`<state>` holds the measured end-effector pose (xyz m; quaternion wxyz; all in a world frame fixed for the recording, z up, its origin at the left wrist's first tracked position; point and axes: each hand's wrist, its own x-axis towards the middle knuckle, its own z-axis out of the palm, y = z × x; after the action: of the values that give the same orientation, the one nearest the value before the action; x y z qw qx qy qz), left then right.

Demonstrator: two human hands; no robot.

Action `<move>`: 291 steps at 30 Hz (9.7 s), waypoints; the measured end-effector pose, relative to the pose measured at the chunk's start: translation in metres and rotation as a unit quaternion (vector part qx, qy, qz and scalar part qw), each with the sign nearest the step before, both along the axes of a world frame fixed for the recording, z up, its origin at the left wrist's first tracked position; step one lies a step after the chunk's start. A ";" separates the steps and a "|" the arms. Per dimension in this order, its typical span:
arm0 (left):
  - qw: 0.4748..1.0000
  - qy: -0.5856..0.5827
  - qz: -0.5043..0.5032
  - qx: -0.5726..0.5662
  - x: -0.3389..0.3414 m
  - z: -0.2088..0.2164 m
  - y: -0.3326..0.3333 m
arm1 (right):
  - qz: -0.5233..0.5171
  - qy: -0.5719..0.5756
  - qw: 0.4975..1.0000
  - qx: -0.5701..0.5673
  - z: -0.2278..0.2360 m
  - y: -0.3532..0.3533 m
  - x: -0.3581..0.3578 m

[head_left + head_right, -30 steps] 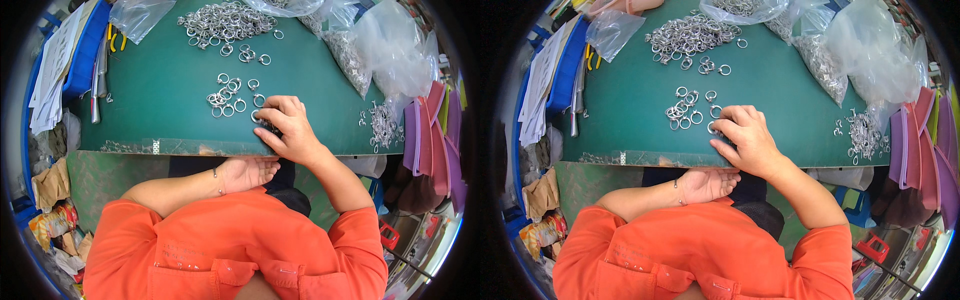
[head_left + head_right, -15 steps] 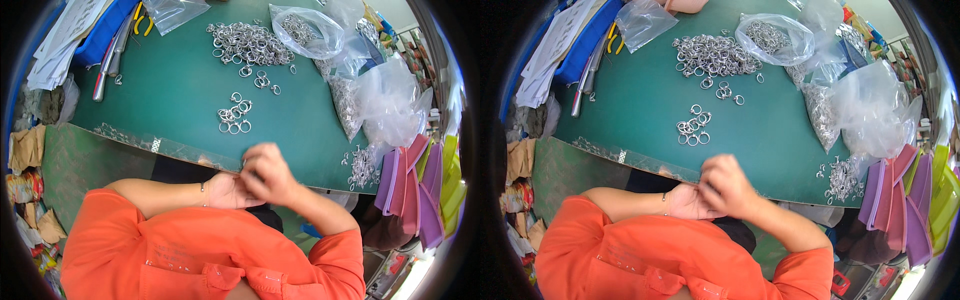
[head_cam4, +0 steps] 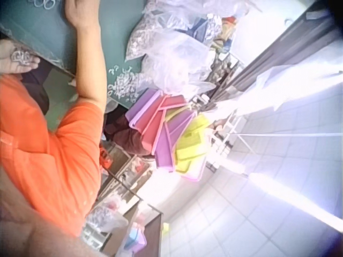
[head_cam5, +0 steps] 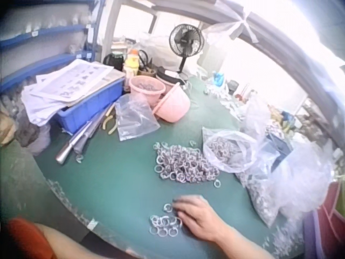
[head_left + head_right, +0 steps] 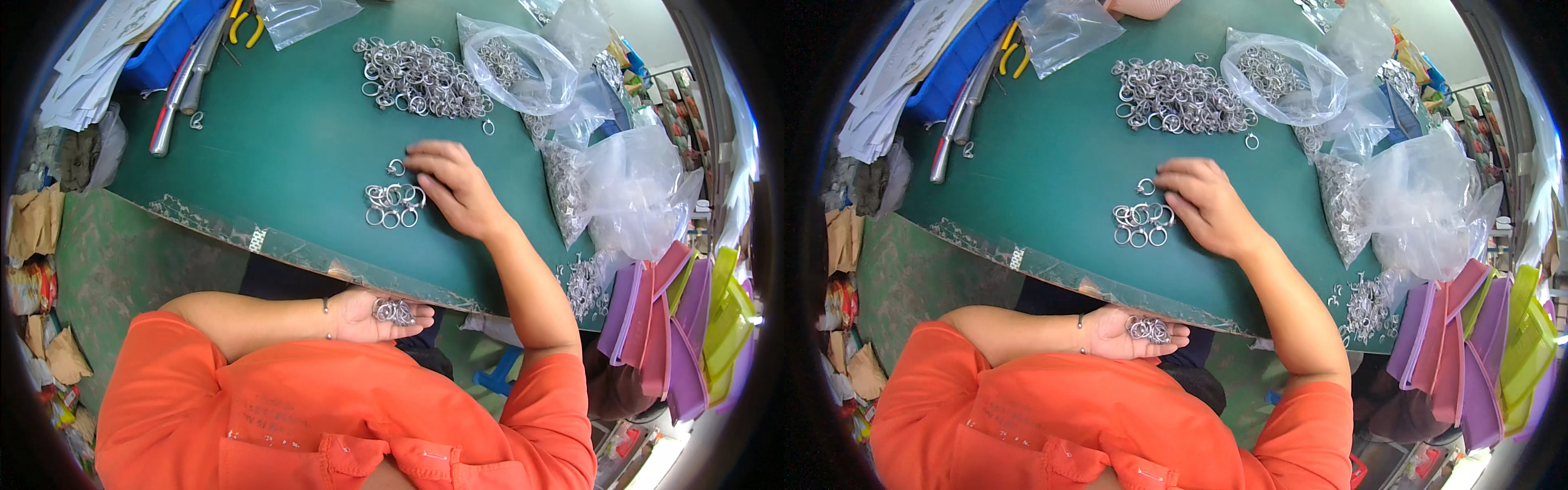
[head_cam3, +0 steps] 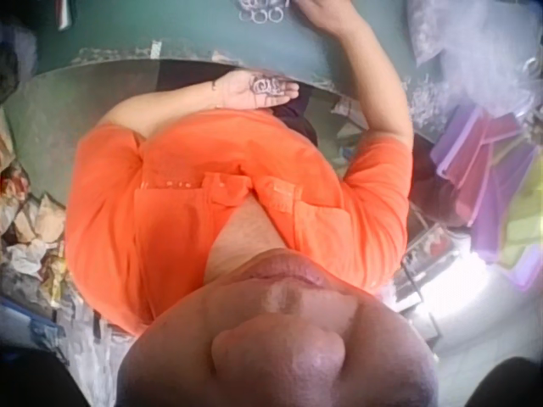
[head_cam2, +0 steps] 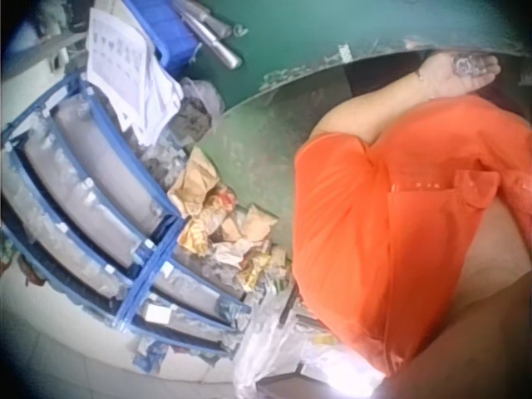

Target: The person empties a bag of metal rings onto a table and sorts through them by hand, picking out individual pieces and moving others into a pile.

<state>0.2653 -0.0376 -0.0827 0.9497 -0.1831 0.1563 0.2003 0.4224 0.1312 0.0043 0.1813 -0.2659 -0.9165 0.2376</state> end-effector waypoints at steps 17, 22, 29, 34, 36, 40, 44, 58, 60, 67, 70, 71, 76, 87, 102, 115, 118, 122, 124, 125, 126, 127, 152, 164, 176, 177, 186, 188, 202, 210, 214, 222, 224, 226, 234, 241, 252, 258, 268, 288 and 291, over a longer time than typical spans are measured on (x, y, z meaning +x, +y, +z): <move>0.998 -0.054 -0.014 0.022 0.003 -0.009 0.003 | -0.227 0.033 0.973 0.029 -0.006 -0.058 0.049; 0.999 -0.051 -0.010 0.015 0.006 -0.009 0.003 | -0.184 0.093 0.978 0.006 0.003 -0.058 0.034; 1.000 -0.017 -0.015 0.010 0.005 -0.002 0.005 | -0.158 0.086 0.984 -0.011 -0.003 -0.052 0.031; 0.999 0.008 -0.027 0.029 0.007 0.001 0.007 | -0.095 0.086 0.991 -0.043 0.005 -0.051 0.031; 0.999 0.007 -0.029 0.032 0.007 0.001 0.007 | -0.069 0.036 0.997 0.009 0.005 -0.052 0.025; 0.999 -0.005 -0.027 0.039 0.007 -0.003 0.005 | -0.105 0.058 0.992 -0.036 -0.006 -0.051 0.029; 0.999 -0.025 -0.016 0.030 0.009 -0.009 0.003 | -0.079 0.075 0.993 -0.041 0.006 -0.056 0.007; 0.999 -0.035 -0.012 0.032 0.006 -0.005 0.005 | -0.059 0.071 0.994 0.052 -0.004 -0.048 -0.019; 0.999 -0.031 -0.009 0.034 0.005 -0.005 0.004 | -0.077 0.078 0.993 0.053 -0.011 -0.047 -0.016; 0.999 -0.026 -0.006 0.032 0.007 -0.005 0.005 | -0.089 0.090 0.992 0.030 0.005 -0.048 -0.030; 0.999 -0.034 -0.002 0.032 0.006 -0.007 0.004 | -0.077 0.072 0.994 0.026 0.000 -0.046 -0.029; 0.999 -0.040 0.000 0.034 0.006 -0.008 0.003 | -0.077 0.064 0.995 0.023 -0.004 -0.045 -0.027; 0.998 -0.055 0.007 0.036 0.005 -0.010 0.003 | -0.096 0.047 0.994 -0.014 -0.004 -0.044 -0.022; 0.999 -0.028 0.010 0.029 0.005 -0.006 0.003 | -0.062 0.101 0.993 -0.015 -0.002 -0.041 -0.026; 0.963 -0.267 0.030 -0.002 -0.025 -0.015 -0.010 | 0.177 0.169 0.967 -0.066 0.003 -0.101 -0.043; 0.984 -0.143 -0.077 -0.068 -0.032 -0.024 0.000 | -0.060 -0.062 0.962 0.259 0.008 0.024 -0.080; 0.972 -0.186 -0.098 -0.106 -0.026 -0.028 0.001 | -0.092 -0.045 0.973 0.209 0.009 0.003 -0.040; 0.965 -0.176 -0.132 -0.139 -0.023 -0.027 0.002 | -0.165 -0.057 0.968 0.179 0.006 -0.031 0.003; 0.987 -0.092 -0.098 -0.089 -0.024 -0.024 0.003 | -0.149 -0.060 0.978 0.130 0.011 -0.054 0.016; 0.985 -0.100 -0.101 -0.097 -0.026 -0.027 0.001 | -0.191 -0.045 0.971 0.134 0.008 -0.059 0.022; 0.983 -0.109 -0.107 -0.103 -0.027 -0.026 0.003 | -0.235 -0.032 0.962 0.139 0.005 -0.064 0.029; 0.981 -0.117 -0.113 -0.110 -0.026 -0.024 0.004 | -0.278 -0.020 0.949 0.144 0.004 -0.070 0.035; 0.993 -0.098 0.015 0.069 -0.013 0.097 0.043 | -0.294 0.037 0.955 -0.008 -0.004 -0.053 0.120; 0.975 -0.076 0.202 0.048 0.002 0.134 0.140 | -0.243 0.051 0.968 0.026 -0.002 -0.086 0.115; 0.791 0.439 0.303 0.300 0.104 0.153 0.337 | -0.252 0.136 0.958 0.016 -0.013 -0.086 0.120; 0.780 0.468 0.259 0.325 0.113 0.162 0.327 | -0.260 0.148 0.954 0.007 -0.012 -0.087 0.122; 0.706 0.445 0.278 0.477 0.044 0.138 0.272 | -0.309 0.172 0.935 -0.015 -0.011 -0.086 0.115; 0.761 0.359 0.254 0.477 0.043 0.143 0.207 | -0.285 0.161 0.945 0.023 -0.009 -0.084 0.110; 0.955 0.024 -0.237 0.176 0.042 0.027 0.006 | -0.231 0.062 0.970 0.040 -0.007 -0.090 0.083; 0.981 0.120 -0.127 0.078 0.041 0.012 0.003 | -0.208 0.085 0.974 -0.023 -0.004 -0.103 0.089; 0.984 0.129 -0.099 0.070 0.043 0.004 0.002 | -0.250 0.049 0.966 0.044 -0.001 -0.105 0.064; 0.989 0.104 -0.067 0.079 0.041 0.012 0.004 | -0.309 -0.009 0.945 0.105 -0.010 -0.089 0.023; 0.992 0.095 -0.046 0.073 0.037 0.012 0.003 | -0.289 0.016 0.953 0.089 -0.010 -0.092 0.028; 0.996 0.047 -0.026 0.075 0.037 0.008 0.003 | -0.256 0.070 0.963 0.051 -0.010 -0.095 0.036; 0.984 -0.144 0.053 -0.093 0.015 0.020 -0.003 | -0.002 0.132 0.991 -0.037 -0.003 -0.140 0.019; 0.998 -0.015 0.006 -0.065 0.016 0.016 -0.002 | -0.332 0.107 0.924 0.156 0.001 -0.073 0.036; 0.994 0.104 -0.023 0.007 0.019 0.006 -0.001 | -0.335 0.142 0.931 -0.012 -0.010 -0.058 0.043; 0.993 0.111 -0.049 0.012 0.020 0.013 0.003 | -0.325 0.127 0.937 -0.004 -0.015 -0.057 0.042; 0.989 0.020 -0.131 0.066 0.018 0.017 0.002 | -0.174 0.092 0.980 0.029 -0.005 -0.049 0.007; 0.873 0.290 0.269 0.286 0.065 0.174 0.308 | -0.428 0.123 0.893 0.056 -0.020 -0.034 0.074; 0.842 0.363 0.245 0.315 0.073 0.169 0.312 | -0.425 0.111 0.893 0.094 -0.023 -0.023 0.075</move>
<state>0.3379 0.2742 0.0867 0.7517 0.1792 0.3688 0.5166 0.4976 0.1080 -0.0186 0.3895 -0.5837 -0.7082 0.0780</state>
